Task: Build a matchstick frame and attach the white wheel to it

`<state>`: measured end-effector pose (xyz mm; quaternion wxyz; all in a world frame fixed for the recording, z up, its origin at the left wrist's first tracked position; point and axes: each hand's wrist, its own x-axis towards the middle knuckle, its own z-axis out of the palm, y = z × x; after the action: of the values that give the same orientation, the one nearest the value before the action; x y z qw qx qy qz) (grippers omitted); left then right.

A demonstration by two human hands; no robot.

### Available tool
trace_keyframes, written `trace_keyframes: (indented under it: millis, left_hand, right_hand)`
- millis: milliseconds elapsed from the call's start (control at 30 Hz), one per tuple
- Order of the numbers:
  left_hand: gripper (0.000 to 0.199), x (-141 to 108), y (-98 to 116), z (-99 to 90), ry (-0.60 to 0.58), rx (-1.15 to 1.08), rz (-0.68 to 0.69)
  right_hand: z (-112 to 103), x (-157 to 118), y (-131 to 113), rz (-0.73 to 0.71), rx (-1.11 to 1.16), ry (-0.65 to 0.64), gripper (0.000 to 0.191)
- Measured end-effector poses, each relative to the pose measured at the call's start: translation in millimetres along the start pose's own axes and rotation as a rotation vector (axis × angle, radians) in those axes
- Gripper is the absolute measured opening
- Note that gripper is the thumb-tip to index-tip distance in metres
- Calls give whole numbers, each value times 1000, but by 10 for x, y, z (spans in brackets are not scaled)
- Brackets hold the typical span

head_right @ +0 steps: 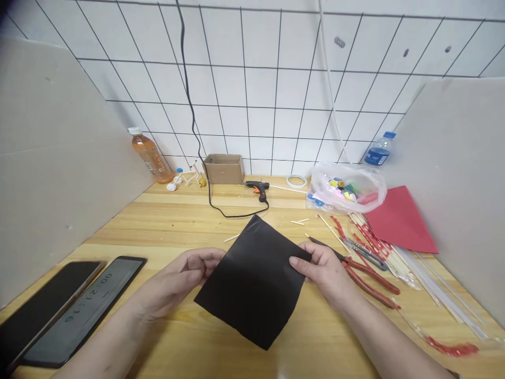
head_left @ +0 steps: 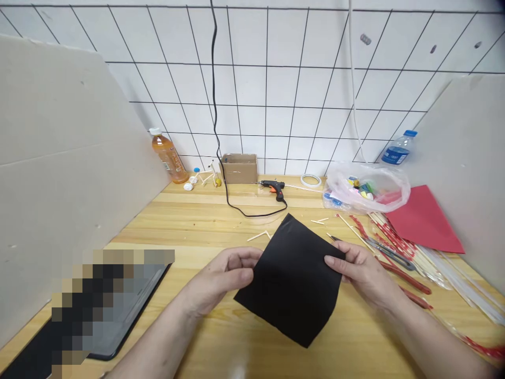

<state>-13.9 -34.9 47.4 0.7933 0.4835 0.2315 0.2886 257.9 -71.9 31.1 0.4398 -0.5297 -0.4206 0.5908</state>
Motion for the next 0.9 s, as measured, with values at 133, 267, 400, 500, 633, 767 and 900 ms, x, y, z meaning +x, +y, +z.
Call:
trace_keyframes:
  millis: [133,267,400,500,633,767,900]
  left_hand:
    - [40,139,-7,146,-55,58,-174]
    - [31,345,-107,285,41,-2,-246]
    - [29,508,-263,325,153,-114,-237]
    - [27,556,-399,293,240,-175,-243]
    - [30,553,-532,217,274,-245,-258]
    - [32,540,-581,169,259,-257,-299]
    - [33,530,-595,170,267,-239,-327]
  right_hand:
    - [-97,-58,-58,6,-50,-67,20]
    - [-154,-69,-65,25,-38,-140,20]
    - [-178,-37,-13,64,-46,-138,25]
    - [-195,-1,37,72,-72,-116,29]
    - [-256,51,158,42,-216,27,29]
    - [-279,80,286,15,-326,88,29]
    - [-265,73,245,-3,-371,67,31]
